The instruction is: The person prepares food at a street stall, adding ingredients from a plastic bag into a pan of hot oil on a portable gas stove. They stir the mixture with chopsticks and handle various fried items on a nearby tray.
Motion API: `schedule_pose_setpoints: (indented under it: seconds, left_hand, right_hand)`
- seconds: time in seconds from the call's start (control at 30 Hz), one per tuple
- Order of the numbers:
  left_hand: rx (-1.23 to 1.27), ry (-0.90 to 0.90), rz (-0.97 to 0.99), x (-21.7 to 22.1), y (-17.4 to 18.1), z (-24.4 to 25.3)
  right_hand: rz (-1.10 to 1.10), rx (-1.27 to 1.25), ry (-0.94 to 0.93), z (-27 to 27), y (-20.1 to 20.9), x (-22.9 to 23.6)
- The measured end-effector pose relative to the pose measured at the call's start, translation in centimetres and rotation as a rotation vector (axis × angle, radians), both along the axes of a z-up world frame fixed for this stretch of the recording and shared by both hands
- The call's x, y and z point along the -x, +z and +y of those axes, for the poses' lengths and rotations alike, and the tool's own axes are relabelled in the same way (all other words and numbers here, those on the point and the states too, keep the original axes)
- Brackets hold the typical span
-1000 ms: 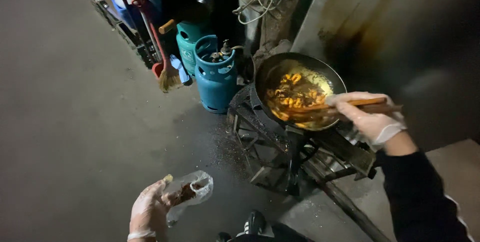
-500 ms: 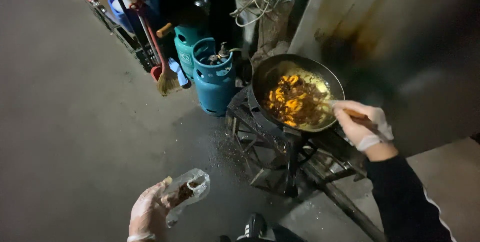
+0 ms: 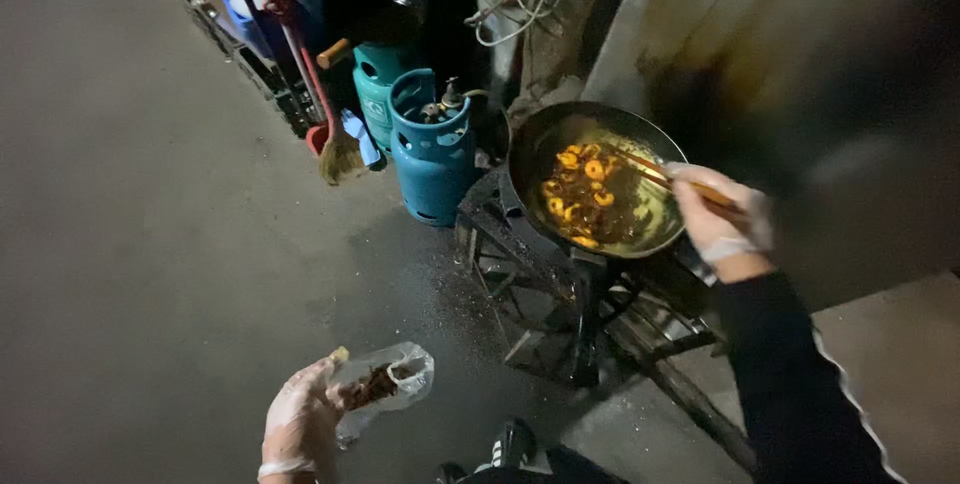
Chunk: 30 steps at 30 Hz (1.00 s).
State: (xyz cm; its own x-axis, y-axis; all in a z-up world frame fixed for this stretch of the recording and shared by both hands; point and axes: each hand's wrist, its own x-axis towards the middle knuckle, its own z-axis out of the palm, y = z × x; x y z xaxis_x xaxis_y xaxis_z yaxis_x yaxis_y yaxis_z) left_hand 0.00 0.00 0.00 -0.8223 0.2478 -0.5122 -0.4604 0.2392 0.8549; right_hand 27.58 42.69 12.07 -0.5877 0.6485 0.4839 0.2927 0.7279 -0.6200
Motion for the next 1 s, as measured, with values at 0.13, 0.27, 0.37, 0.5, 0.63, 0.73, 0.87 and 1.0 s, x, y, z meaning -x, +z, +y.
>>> schedule_pose_setpoints:
  seconds: [0.13, 0.27, 0.37, 0.5, 0.63, 0.73, 0.87, 1.0]
  left_hand:
    - [-0.125, 0.050, -0.014, 3.4, -9.5, -1.4]
    - [-0.006, 0.043, -0.010, 1.0, -2.9, -0.5]
    - [0.321, -0.559, 1.007, 2.3, -6.9, -0.4]
    - [0.109, -0.185, 0.352, 3.6, -10.9, -0.7]
    - [-0.208, 0.285, -0.181, -2.8, 7.2, 1.7]
    - [-0.237, 0.277, -0.203, -2.1, 5.2, 1.4]
    - [-0.145, 0.191, -0.228, -1.4, 4.0, 1.9]
    - [-0.306, 0.208, -0.166, -0.5, -0.1, 1.2]
  right_hand:
    - [0.023, 0.169, 0.023, -0.4, -2.1, 2.0]
    - [0.104, 0.156, 0.116, -2.6, 2.8, 2.6]
    - [-0.070, 0.034, -0.050, -0.7, 3.5, 2.2]
    - [-0.232, 0.110, -0.077, 3.7, 0.6, -0.3]
    - [-0.689, 0.256, -0.447, -4.9, 10.7, 0.5]
    - [-0.390, 0.311, -0.257, -4.0, 7.2, -0.6]
    - [-0.084, 0.258, 0.043, -4.0, 2.3, 0.6]
    - [-0.031, 0.217, -0.066, -4.0, 2.0, 0.7]
